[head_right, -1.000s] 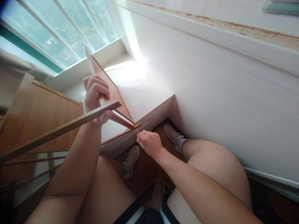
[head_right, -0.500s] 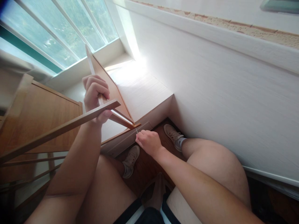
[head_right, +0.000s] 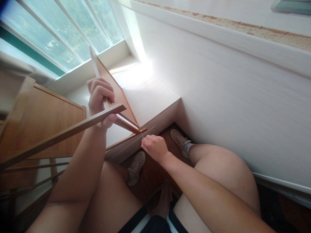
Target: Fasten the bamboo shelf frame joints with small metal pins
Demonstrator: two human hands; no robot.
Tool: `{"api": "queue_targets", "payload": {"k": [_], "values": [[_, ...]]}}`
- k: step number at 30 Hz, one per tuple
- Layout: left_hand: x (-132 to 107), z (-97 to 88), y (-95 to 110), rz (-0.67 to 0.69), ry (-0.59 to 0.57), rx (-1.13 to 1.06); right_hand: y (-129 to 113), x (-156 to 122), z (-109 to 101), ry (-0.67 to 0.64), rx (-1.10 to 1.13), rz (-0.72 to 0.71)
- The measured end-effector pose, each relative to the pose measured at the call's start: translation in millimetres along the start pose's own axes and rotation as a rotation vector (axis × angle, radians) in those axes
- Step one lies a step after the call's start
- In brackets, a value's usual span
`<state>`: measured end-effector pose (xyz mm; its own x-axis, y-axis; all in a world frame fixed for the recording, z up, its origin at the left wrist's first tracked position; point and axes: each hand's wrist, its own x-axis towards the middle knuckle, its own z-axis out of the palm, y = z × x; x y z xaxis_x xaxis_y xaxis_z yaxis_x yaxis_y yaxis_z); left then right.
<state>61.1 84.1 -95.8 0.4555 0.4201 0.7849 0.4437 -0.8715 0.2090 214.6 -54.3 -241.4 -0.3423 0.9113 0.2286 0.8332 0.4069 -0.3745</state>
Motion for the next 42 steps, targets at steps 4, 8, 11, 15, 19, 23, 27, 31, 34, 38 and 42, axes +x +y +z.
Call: {"api": "queue_targets", "payload": {"k": [4,8,11,15,19,23,27,31,34,38,42], "values": [[0,0.7,-2,-0.007,0.021,-0.069,1,1,-1,-0.015,0.023,0.006],[1,0.9,-4,0.009,0.034,-0.119,2,0,-1,-0.028,0.076,0.043],[1,1.5,-5,0.001,0.045,-0.120,1,-1,1,-0.035,0.151,0.102],[0,3.5,-7,-0.001,0.061,-0.119,-2,-3,4,-0.033,0.311,0.225],[-1,5.2,-7,-0.004,0.083,-0.126,-6,-6,9,-0.031,0.561,0.364],[-2,4.5,-7,-0.008,0.072,-0.125,-12,-6,16,-0.072,0.912,0.477],[-2,2.6,-7,-0.017,0.051,-0.102,-17,-6,22,-0.138,1.247,0.566],[-2,2.0,-7,-0.014,0.036,-0.097,-18,-6,21,-0.189,1.468,0.585],[-2,2.3,-8,-0.003,0.051,-0.102,-17,-7,20,-0.203,1.523,0.581],[-2,1.7,-7,-0.012,0.035,-0.092,-18,-11,24,-0.196,1.457,0.558],[-3,0.8,-8,-0.018,0.020,-0.069,-19,-16,23,-0.171,1.239,0.500]]}}
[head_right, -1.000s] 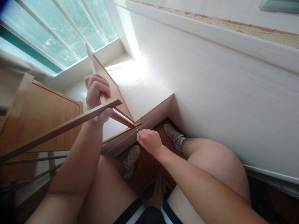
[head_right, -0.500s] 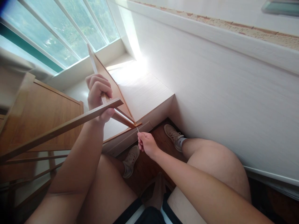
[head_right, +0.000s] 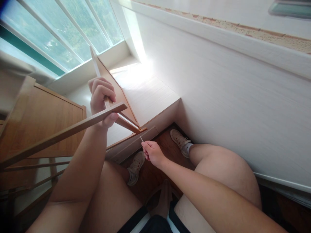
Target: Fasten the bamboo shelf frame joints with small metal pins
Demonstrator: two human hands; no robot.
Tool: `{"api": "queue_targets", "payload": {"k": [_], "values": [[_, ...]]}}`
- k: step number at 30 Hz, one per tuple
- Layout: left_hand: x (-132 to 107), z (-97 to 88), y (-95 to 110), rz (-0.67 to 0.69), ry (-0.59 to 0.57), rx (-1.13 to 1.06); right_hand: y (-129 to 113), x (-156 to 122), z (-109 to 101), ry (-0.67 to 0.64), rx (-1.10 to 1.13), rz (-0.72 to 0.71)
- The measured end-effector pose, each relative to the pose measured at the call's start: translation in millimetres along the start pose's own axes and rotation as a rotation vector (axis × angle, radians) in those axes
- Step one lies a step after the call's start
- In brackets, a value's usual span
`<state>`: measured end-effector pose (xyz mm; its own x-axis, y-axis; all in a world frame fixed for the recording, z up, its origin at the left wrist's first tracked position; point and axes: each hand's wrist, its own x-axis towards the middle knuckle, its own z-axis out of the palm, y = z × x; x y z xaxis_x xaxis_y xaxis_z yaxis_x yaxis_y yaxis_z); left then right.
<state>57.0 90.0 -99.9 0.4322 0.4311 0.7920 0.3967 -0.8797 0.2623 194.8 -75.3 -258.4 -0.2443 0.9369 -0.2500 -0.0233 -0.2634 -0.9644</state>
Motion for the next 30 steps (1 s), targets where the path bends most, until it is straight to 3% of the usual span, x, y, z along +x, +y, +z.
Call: {"api": "queue_targets", "payload": {"k": [6,13,20,30], "values": [[0,-0.1,-1,0.004,-0.003,0.011,-14,2,-15,0.167,-0.479,-0.170],[3,1.0,2,0.035,0.022,-0.041,-21,9,-24,0.190,-0.869,-0.248],[2,1.1,2,0.018,0.021,-0.061,-24,8,-24,0.159,-1.063,-0.285],[3,1.9,3,0.001,0.019,-0.024,-24,9,-21,0.160,-1.157,-0.312]]}}
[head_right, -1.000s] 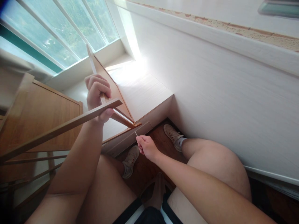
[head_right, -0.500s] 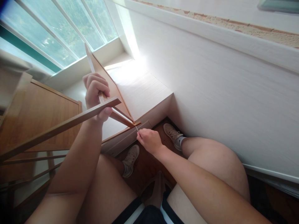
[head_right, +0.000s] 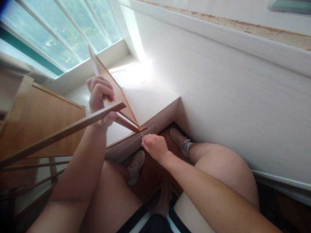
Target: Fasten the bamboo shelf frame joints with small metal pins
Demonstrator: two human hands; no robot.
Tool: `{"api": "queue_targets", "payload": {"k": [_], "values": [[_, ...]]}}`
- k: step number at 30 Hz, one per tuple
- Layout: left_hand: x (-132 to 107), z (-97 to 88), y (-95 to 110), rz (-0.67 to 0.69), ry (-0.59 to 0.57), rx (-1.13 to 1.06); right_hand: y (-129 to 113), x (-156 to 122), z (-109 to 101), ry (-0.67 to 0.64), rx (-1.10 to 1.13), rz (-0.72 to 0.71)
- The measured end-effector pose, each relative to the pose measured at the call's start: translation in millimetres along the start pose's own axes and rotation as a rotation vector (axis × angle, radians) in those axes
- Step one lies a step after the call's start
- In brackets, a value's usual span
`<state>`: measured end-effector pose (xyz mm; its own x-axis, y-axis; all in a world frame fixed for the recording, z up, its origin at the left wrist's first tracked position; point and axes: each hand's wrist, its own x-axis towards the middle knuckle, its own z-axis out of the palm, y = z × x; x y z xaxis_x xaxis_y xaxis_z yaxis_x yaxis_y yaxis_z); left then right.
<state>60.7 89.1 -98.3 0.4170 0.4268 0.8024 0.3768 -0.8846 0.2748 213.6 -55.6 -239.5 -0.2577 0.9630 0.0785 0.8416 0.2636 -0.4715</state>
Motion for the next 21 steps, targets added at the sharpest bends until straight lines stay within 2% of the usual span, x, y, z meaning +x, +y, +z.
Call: {"api": "queue_targets", "payload": {"k": [21], "values": [[-0.8,-0.7,-1.1,0.001,-0.014,0.007,-7.1,2.3,-6.8,-0.017,-0.024,0.012]]}}
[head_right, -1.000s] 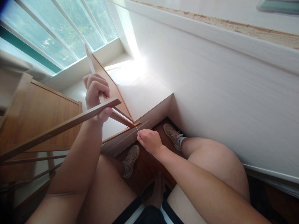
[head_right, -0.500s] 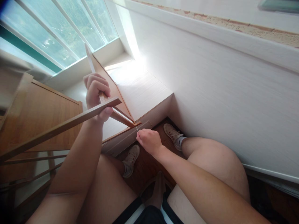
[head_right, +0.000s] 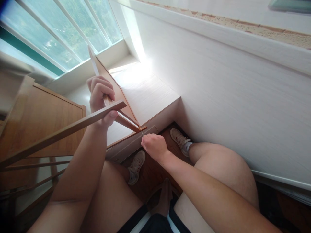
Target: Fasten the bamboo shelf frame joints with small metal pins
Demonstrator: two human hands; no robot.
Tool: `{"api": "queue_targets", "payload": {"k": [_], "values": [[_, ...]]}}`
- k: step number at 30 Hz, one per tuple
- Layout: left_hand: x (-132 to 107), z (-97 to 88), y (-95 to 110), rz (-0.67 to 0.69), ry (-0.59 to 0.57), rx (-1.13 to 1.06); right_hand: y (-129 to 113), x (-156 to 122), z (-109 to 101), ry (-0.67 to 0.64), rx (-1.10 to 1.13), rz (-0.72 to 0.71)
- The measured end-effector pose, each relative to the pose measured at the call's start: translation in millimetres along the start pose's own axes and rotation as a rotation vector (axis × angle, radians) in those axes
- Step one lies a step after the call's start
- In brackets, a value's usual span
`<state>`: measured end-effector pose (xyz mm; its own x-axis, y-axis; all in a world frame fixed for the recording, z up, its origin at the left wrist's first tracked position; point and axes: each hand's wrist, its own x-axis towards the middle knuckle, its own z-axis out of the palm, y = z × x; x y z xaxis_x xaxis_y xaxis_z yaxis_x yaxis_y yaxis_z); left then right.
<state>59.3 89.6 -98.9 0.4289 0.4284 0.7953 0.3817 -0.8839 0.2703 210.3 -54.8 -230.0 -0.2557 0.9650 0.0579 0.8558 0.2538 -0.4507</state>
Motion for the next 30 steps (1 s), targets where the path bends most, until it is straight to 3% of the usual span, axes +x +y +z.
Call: {"api": "queue_targets", "payload": {"k": [12,20,26,30], "values": [[1,-0.2,0,0.014,0.021,-0.031,2,-2,9,0.001,0.284,0.169],[0,-0.3,-1,0.004,0.015,0.009,0,-3,21,0.010,0.774,0.261],[-2,0.6,-3,0.011,0.021,-0.008,-8,-4,28,-0.087,1.163,0.366],[-2,1.1,-3,0.023,0.023,-0.006,-10,-3,29,-0.118,1.302,0.389]]}}
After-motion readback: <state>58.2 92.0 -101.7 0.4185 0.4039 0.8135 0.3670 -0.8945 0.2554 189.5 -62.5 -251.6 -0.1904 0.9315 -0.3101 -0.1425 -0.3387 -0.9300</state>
